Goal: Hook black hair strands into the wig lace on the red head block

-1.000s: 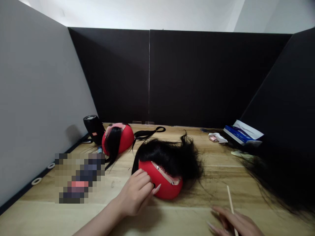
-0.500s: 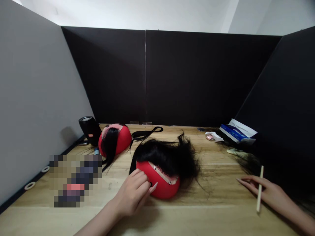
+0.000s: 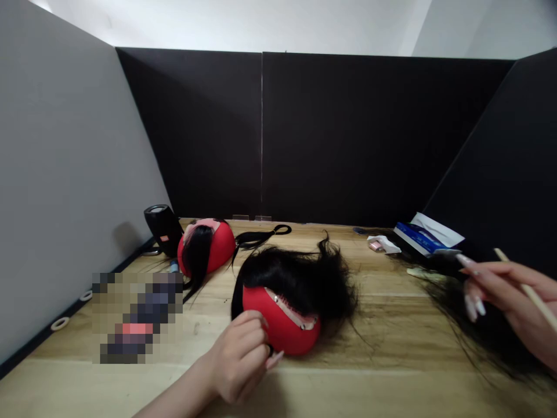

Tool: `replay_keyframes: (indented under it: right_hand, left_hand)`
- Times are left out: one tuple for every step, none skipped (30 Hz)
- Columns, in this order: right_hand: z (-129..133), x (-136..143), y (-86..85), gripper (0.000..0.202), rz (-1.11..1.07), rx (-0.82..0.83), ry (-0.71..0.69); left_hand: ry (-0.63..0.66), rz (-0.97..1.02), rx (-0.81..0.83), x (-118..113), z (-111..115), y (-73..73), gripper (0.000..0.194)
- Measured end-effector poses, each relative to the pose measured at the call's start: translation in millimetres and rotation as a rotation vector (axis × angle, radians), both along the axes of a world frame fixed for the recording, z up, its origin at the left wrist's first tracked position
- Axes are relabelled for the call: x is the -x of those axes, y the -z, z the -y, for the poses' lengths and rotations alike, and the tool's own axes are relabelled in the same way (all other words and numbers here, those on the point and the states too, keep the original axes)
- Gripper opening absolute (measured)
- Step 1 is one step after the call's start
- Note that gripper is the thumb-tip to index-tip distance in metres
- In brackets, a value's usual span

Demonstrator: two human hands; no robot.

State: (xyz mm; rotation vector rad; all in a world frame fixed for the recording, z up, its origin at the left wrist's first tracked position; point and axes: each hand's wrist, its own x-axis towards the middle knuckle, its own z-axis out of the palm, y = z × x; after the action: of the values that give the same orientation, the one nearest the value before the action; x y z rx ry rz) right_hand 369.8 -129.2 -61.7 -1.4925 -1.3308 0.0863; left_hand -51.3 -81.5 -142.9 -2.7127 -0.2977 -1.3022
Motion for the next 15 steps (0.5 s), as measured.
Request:
replay_keyframes:
  right_hand:
    - [1, 16, 3.1, 0.028, 0.021, 0.038, 0.026]
    - [1, 31, 6.9, 0.03, 0.03, 0.056, -0.015]
    - [1, 46, 11.2, 0.03, 0.03, 0.081, -0.118]
    - [1, 59, 15.5, 0.029, 0.026, 0.121, -0.211]
    - [0, 71, 19.5, 0.027, 0.022, 0.152, -0.284]
    - [-1, 82, 23.2, 0.027, 0.024, 0.171, -0.339]
    - [-2, 92, 26.4, 0.027, 0.027, 0.184, -0.372]
    - [-3, 100, 29.1, 0.027, 0.03, 0.18, -0.393]
    - [-4, 109, 31.6, 0.028, 0.029, 0.159, -0.419]
    - [-6, 116, 34.1, 0.028, 0.024, 0.124, -0.445]
    - [-7, 123, 36.8, 0.027, 0.015, 0.075, -0.479]
    - [-8, 130, 39.7, 0.027, -0.001, 0.018, -0.522]
    - [-9, 138, 42.8, 0.027, -0.027, -0.049, -0.562]
    - [-11, 145, 46.2, 0.028, -0.064, -0.112, -0.596]
    - [-12, 153, 49.7, 0.029, -0.112, -0.165, -0.619]
  left_hand:
    - [0.029, -0.018, -0.027, -2, 1, -0.6, 0.029]
    - [0.051, -0.037, -0.056, -5, 2, -1.0, 0.031]
    - [0.062, -0.051, -0.086, -7, 2, -1.3, 0.033]
    - [0.065, -0.06, -0.115, -10, 1, -1.3, 0.034]
    - [0.06, -0.064, -0.143, -12, 0, -1.2, 0.035]
    - [0.051, -0.067, -0.166, -15, -1, -0.8, 0.036]
    - [0.046, -0.069, -0.185, -17, -2, -0.3, 0.038]
    - [0.046, -0.074, -0.198, -19, -4, 0.3, 0.04]
    - [0.051, -0.084, -0.208, -20, -5, 1.2, 0.041]
    - [0.058, -0.098, -0.213, -22, -6, 2.2, 0.043]
    - [0.062, -0.111, -0.218, -24, -7, 3.5, 0.043]
    - [0.066, -0.124, -0.221, -25, -8, 4.9, 0.043]
    - [0.065, -0.135, -0.222, -27, -8, 6.6, 0.042]
    - [0.058, -0.144, -0.218, -28, -8, 8.4, 0.041]
    - [0.049, -0.15, -0.212, -29, -8, 10.3, 0.04]
